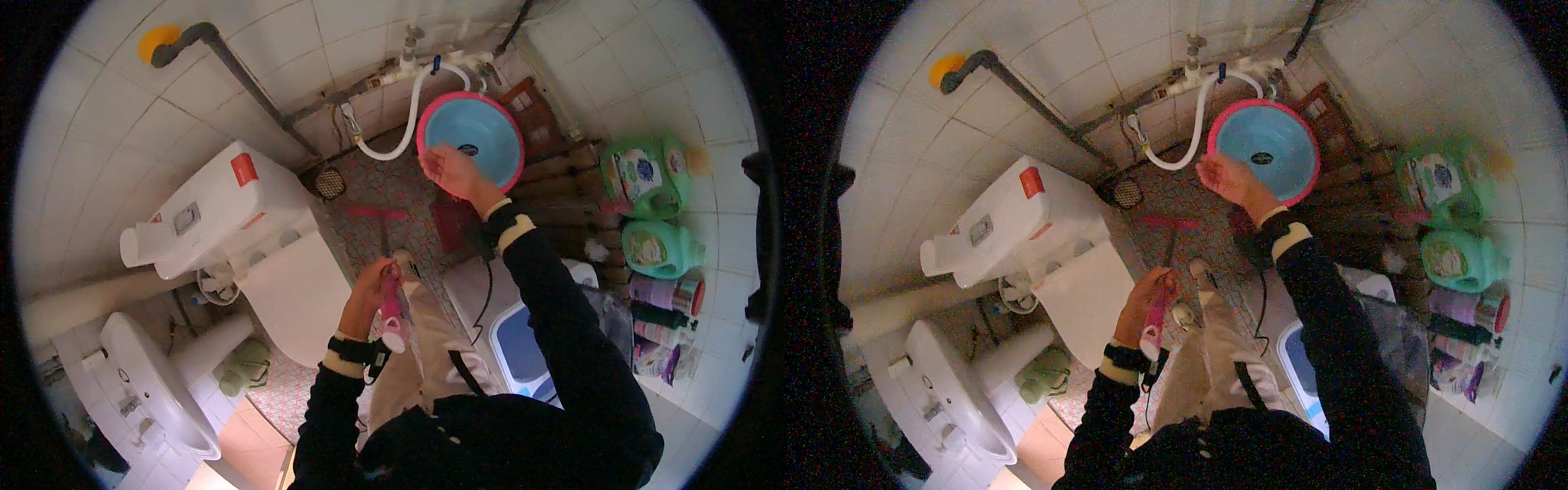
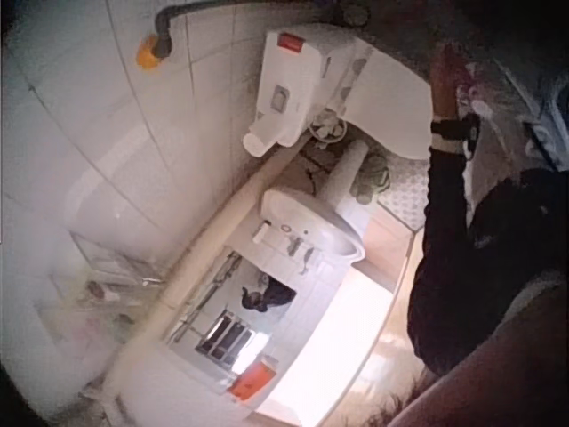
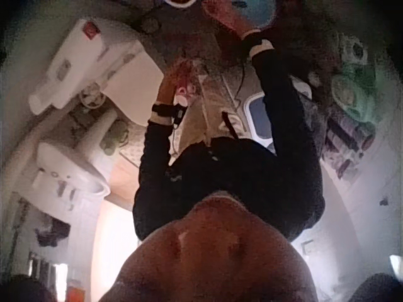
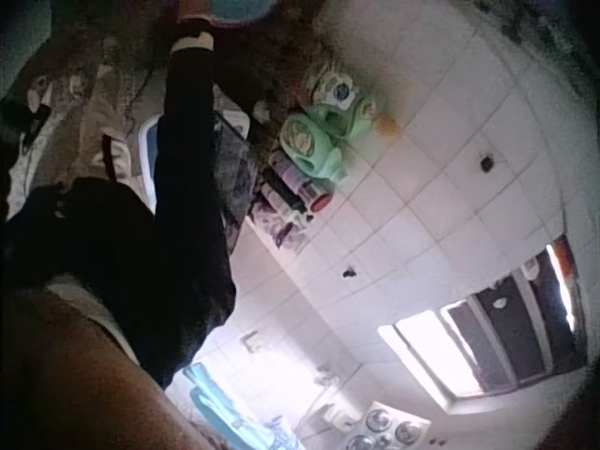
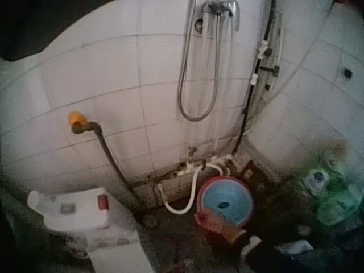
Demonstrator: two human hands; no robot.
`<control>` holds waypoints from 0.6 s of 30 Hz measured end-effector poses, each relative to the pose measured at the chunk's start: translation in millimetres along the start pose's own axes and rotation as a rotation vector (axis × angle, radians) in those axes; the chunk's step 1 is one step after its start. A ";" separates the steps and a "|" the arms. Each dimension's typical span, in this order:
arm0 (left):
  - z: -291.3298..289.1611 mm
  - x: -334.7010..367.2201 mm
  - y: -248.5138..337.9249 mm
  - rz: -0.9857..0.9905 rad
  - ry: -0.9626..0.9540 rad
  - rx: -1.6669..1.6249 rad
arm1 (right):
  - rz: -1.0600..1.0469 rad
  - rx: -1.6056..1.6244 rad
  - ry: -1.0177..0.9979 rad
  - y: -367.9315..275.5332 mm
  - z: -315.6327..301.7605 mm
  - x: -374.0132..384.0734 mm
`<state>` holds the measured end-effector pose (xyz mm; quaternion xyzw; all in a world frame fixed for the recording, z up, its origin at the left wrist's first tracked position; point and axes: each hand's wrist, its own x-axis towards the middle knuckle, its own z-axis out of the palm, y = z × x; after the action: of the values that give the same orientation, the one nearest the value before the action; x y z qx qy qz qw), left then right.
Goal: The person sweeps debris into a dustpan and disposes of it, then moves to the bathroom and rinses the broom and dustpan with a handheld shower hose. They place the cleaned tools against the wall and open the lid of a top-loading washing machine.
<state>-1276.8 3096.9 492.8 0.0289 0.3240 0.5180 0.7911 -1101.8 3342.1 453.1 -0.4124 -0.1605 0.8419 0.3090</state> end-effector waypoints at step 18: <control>-28.8 87.6 33.6 -0.224 -0.251 -0.525 | -0.237 0.162 0.126 -108.6 -25.1 228.6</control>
<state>-1297.1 3177.6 440.6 -0.1484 0.0801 0.4858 0.8576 -1147.0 3573.9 358.8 -0.4161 -0.1199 0.7823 0.4478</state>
